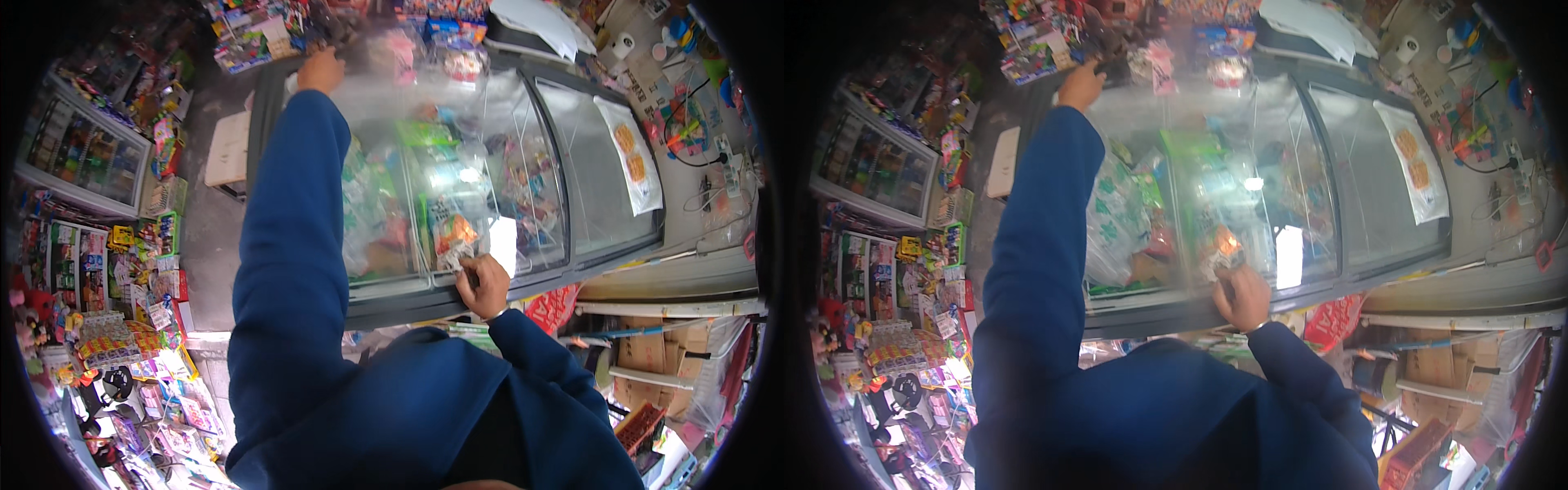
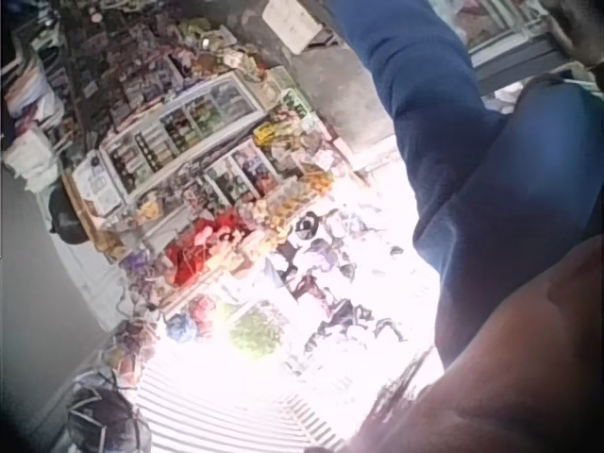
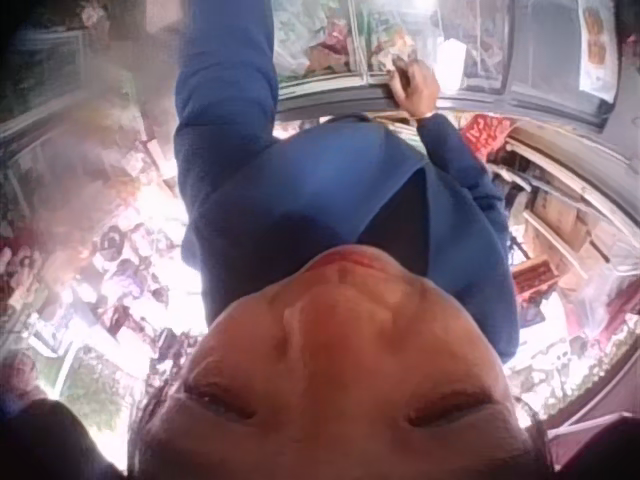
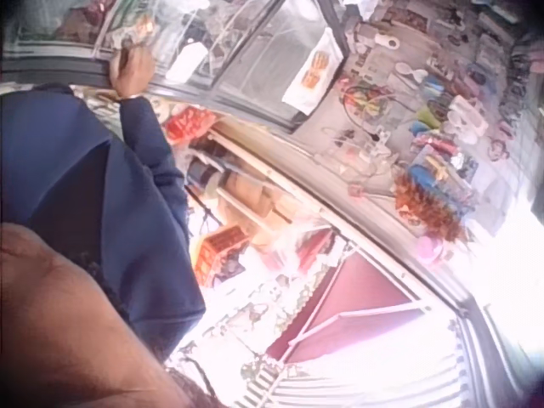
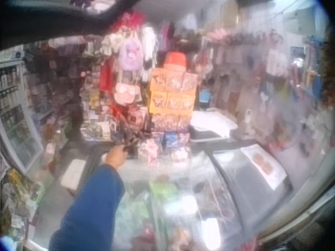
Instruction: The person uses scissors to cut and remove a rubber seal from the edge of a freezer door. They then move around the store, handling a pot lid and a box before returning to the freezer to continue cutting the seal.
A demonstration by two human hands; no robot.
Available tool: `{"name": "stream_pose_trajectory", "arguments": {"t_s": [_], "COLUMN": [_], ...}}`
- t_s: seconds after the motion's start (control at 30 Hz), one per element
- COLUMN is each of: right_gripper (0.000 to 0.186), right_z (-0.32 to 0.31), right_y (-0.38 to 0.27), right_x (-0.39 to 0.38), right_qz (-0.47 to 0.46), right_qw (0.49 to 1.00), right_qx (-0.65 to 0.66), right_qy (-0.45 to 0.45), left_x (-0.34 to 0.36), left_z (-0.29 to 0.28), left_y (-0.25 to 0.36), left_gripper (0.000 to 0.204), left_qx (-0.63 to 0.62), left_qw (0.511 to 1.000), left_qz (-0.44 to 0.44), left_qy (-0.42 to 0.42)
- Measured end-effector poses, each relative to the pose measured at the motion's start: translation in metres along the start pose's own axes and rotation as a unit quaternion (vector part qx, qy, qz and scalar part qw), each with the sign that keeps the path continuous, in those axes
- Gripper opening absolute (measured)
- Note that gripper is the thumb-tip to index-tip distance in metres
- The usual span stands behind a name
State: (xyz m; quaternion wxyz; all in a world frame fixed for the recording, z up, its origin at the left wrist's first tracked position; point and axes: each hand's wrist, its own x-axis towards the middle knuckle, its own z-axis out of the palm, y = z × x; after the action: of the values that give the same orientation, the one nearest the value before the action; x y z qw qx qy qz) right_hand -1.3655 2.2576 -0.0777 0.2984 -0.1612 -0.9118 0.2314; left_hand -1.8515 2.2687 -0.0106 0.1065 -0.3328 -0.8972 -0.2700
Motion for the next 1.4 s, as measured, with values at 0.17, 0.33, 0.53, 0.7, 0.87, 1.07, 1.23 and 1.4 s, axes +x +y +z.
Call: {"name": "stream_pose_trajectory", "arguments": {"t_s": [0.17,0.33,0.53,0.7,0.87,1.07,1.23,1.4], "right_gripper": [0.021,0.022,0.023,0.015,0.008,0.034,0.041,0.043], "right_z": [0.001,0.0,0.005,0.013,0.03,0.098,0.139,0.104], "right_y": [0.001,-0.002,0.001,0.015,0.023,0.013,0.014,0.021], "right_x": [0.002,0.004,-0.003,-0.009,0.036,0.14,0.182,0.18], "right_qz": [-0.001,0.006,0.021,0.041,0.097,-0.001,-0.132,-0.17], "right_qw": [1.0,1.0,1.0,0.998,0.966,0.97,0.915,0.967], "right_qx": [0.0,0.001,-0.001,0.033,0.238,0.217,0.35,-0.116], "right_qy": [0.007,0.003,0.011,0.046,-0.003,-0.11,-0.154,-0.152], "left_x": [0.014,0.032,-0.009,-0.163,-0.352,-0.486,-0.54,-0.557], "left_z": [0.01,0.013,-0.049,-0.132,-0.177,-0.181,-0.181,-0.202], "left_y": [-0.005,-0.044,-0.091,-0.065,0.004,0.064,0.085,0.111], "left_gripper": [0.042,0.043,0.047,0.034,0.018,0.035,0.037,0.038], "left_qx": [0.19,0.159,-0.062,-0.221,-0.455,-0.433,-0.426,-0.447], "left_qw": [0.98,0.983,0.994,0.973,0.885,0.885,0.868,0.851], "left_qz": [-0.026,0.009,-0.024,0.013,-0.066,-0.161,-0.242,-0.271], "left_qy": [-0.047,-0.089,-0.091,0.066,0.075,0.054,0.082,0.052]}}
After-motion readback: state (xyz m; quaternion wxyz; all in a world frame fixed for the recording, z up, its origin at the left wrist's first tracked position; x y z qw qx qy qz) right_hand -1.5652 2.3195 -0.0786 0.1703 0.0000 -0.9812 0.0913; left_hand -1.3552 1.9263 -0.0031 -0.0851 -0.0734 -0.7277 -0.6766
